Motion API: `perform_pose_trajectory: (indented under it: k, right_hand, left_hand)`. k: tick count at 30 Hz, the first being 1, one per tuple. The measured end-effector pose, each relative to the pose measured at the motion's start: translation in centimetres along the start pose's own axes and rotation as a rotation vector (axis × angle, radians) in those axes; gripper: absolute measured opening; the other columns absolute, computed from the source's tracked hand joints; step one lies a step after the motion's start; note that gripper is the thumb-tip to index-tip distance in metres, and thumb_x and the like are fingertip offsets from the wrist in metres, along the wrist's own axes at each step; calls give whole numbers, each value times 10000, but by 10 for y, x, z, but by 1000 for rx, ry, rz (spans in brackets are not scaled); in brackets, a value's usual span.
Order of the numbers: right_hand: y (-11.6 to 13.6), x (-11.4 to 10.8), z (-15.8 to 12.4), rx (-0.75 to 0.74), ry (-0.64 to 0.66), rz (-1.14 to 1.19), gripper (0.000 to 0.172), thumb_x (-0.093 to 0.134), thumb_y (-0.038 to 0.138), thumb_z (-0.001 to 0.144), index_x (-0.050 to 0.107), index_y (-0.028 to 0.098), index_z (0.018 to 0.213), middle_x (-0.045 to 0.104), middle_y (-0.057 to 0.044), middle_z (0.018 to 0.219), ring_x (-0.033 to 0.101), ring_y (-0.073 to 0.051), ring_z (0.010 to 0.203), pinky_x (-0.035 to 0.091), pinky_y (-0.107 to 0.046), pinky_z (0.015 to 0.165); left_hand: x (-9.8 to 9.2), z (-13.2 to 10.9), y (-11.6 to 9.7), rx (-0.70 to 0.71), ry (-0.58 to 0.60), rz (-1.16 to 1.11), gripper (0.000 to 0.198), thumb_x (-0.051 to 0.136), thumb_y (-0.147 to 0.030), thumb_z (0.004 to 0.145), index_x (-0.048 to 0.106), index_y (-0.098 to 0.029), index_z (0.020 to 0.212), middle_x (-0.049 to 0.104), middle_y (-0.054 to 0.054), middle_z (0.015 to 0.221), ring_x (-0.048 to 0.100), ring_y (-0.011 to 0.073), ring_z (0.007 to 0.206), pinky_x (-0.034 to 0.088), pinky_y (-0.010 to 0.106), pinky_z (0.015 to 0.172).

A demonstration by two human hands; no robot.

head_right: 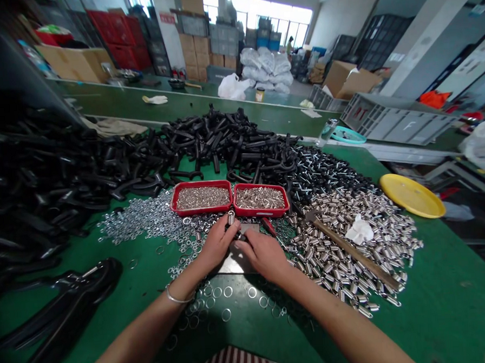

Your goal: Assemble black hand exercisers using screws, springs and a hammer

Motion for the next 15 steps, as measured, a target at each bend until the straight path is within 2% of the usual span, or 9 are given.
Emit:
perform_pose_trajectory:
  k: [2,4,5,7,9,12,15]
  right_hand:
    - [0,5,-2,48,127,110,544,252,607,997,602,204,890,591,-21,629,510,-163,518,424,-292,517]
    - [3,6,-5,56,187,160,555,194,560,1020,605,194,947,595,-15,630,489,-154,469,432,-299,502]
    - [5,4,-6,13,135,116,486,268,540,1018,603,188,1002,630,-33,709,535,-162,526,463,-313,549]
    - [8,-3,-9,-124,-50,-62,327,472,464,980,587,183,1101,661,-79,918,615,-198,745,503,-356,714]
    - [7,-6,-13,-219,-164,-230,274,569,386,942,575,190,1134,642,-97,1028,610,-227,904,490,-393,836]
    - [-11,-7,-21,-211,-150,-333,152,547,325,955,605,197,1014,641,-81,976,612,-227,926,493,-391,855]
    - [-36,-20,-35,-145,-145,-349,165,504,311,976,623,198,963,649,-70,943,627,-215,903,504,-375,834]
  left_hand:
    - [0,-1,-3,27,21,9,179,486,-350,939,528,-214,830,570,20,806,520,196,773,390,317,800]
    - [-1,-1,-6,41,36,13,174,492,-355,932,533,-214,839,566,23,818,520,201,790,394,323,809]
    - [-2,0,-6,41,37,14,173,492,-356,931,535,-214,841,565,24,823,522,205,802,397,327,817]
    - [-3,1,-3,48,65,36,168,490,-350,927,542,-215,843,566,29,840,528,214,831,403,335,832]
    - [0,2,3,69,148,114,137,502,-316,910,562,-213,843,570,41,865,533,224,856,410,343,844]
    - [10,0,15,95,289,344,66,546,-214,848,599,-195,814,581,73,889,543,253,909,401,379,894]
    - [19,4,17,154,377,554,72,622,-240,822,632,-173,848,594,104,945,533,294,991,374,432,947]
Point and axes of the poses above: each hand's wrist, its own z-axis towards the middle knuckle, its own x-axis out of the palm, y = z × x, the point moved 3 cm from there along z, towards the middle knuckle
